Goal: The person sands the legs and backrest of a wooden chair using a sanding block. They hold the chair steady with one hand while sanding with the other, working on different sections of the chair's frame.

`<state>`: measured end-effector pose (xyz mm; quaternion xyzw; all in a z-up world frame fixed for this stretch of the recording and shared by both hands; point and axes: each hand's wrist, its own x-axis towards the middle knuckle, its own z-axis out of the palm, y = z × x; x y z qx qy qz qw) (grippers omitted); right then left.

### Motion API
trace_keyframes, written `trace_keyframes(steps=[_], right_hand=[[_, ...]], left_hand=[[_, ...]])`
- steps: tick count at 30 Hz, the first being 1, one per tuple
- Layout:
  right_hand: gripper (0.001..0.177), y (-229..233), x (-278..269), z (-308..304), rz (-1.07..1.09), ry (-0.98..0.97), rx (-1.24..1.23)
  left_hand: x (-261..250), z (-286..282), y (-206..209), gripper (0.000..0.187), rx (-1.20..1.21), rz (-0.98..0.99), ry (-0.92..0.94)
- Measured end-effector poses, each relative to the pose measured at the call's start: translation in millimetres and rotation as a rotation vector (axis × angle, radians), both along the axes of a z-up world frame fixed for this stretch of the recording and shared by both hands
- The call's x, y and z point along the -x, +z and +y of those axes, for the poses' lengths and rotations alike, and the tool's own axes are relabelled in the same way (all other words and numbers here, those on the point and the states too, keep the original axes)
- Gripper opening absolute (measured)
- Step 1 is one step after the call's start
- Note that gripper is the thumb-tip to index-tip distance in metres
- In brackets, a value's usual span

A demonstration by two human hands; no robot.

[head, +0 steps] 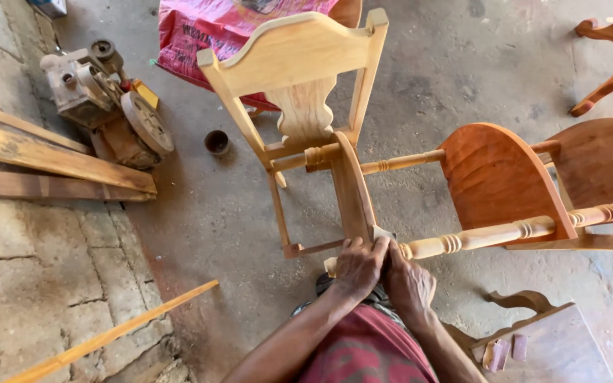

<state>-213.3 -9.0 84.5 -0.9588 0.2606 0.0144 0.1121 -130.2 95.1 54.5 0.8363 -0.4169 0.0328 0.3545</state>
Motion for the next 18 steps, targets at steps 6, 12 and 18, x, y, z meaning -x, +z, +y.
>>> trace_keyframes(steps=[6,12,18], right_hand=[[0.041,-26,-56,-24,0.143,-0.064,0.045],[0.056,8,-28,4,0.117,-0.054,0.052],[0.05,-10,-36,-11,0.138,-0.055,0.056]], left_hand=[[-50,-26,-12,0.019,0.003,0.035,0.103],[-26,-7,-29,0.023,0.203,-0.019,0.022],[-35,-9,-18,0.025,0.103,0.031,0.002]])
